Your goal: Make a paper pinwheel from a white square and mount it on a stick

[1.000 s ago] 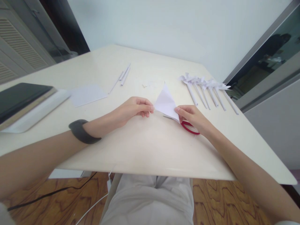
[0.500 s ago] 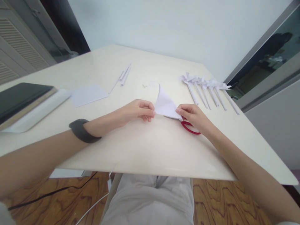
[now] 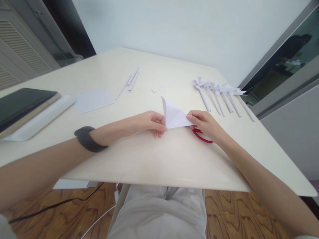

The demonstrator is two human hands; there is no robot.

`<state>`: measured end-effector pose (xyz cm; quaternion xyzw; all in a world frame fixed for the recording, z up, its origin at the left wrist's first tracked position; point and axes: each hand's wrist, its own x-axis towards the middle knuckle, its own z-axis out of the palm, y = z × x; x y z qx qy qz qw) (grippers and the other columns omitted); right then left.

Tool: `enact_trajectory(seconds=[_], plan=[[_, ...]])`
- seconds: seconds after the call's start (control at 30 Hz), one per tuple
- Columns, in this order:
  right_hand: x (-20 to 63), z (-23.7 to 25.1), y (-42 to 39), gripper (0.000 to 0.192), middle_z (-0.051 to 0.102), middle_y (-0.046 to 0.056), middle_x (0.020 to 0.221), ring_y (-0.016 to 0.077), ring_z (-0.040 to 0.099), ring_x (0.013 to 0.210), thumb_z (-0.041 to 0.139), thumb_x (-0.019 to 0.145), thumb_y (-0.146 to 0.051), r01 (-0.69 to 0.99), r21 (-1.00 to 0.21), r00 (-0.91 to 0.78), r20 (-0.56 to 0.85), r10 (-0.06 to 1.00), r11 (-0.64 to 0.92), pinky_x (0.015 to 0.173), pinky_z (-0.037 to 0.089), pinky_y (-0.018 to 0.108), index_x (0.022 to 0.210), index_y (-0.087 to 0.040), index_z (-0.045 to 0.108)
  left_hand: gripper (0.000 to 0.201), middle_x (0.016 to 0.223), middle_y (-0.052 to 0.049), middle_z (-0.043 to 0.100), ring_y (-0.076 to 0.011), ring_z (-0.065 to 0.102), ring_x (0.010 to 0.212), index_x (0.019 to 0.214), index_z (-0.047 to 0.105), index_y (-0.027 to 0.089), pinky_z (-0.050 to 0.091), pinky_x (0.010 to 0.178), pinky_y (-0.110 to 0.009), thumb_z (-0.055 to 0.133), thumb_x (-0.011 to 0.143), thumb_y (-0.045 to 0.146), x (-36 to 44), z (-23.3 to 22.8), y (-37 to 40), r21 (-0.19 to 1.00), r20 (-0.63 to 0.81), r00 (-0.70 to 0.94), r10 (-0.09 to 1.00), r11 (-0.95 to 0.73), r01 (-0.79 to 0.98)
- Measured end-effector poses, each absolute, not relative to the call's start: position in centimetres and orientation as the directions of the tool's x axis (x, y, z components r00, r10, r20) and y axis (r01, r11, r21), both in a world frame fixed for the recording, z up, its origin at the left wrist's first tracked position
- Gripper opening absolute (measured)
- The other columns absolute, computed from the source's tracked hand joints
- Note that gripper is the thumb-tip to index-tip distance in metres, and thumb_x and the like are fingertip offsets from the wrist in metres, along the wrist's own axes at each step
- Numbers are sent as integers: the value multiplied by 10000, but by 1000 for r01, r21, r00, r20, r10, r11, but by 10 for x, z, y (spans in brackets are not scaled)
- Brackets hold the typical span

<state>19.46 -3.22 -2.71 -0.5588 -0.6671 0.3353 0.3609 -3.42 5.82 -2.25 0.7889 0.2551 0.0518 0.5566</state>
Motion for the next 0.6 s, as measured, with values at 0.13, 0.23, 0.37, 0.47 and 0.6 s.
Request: enact_trajectory(seconds=[0.13, 0.23, 0.37, 0.47, 0.6], plan=[[197, -21, -35, 291, 342, -44, 614, 106, 313, 553, 419, 918, -382, 448, -874, -190, 111, 975, 187, 520, 253, 243, 698, -193, 443, 73, 698, 0, 673, -163, 621, 670, 758, 684, 212, 451, 626, -247, 639, 718, 253, -35, -19, 56, 907, -241, 911, 334, -256, 334], [197, -12, -39, 294, 344, -40, 643, 104, 332, 572, 418, 920, -390, 428, -878, -310, 78, 948, 212, 536, 281, 240, 707, -190, 456, 72, 704, -7, 662, -163, 607, 670, 742, 685, 197, 454, 628, -247, 635, 722, 246, -35, -15, 54, 927, -201, 929, 311, -248, 283], [189, -7, -43, 281, 382, -35, 625, 101, 353, 566, 476, 896, -343, 485, -844, -491, -44, 870, 231, 525, 281, 240, 678, -170, 512, 118, 747, -1, 645, -142, 575, 690, 713, 677, 191, 425, 634, -221, 621, 745, 291, -34, -13, 53, 935, -125, 909, 398, -258, 242], [181, -8, -46, 262, 368, -44, 606, 93, 329, 543, 477, 897, -302, 535, -801, -558, -98, 824, 267, 497, 249, 237, 678, -169, 529, 222, 753, -14, 647, -141, 571, 688, 740, 684, 191, 429, 651, -224, 540, 815, 342, -33, -13, 52, 939, -180, 924, 337, -221, 264], [175, -10, -49, 258, 361, -50, 601, 89, 330, 537, 453, 906, -269, 580, -751, -584, -115, 804, 314, 491, 243, 233, 671, -177, 507, 210, 716, 5, 621, -133, 546, 667, 718, 666, 196, 396, 614, -212, 558, 801, 356, -31, -13, 46, 911, -197, 957, 213, -321, 259]])
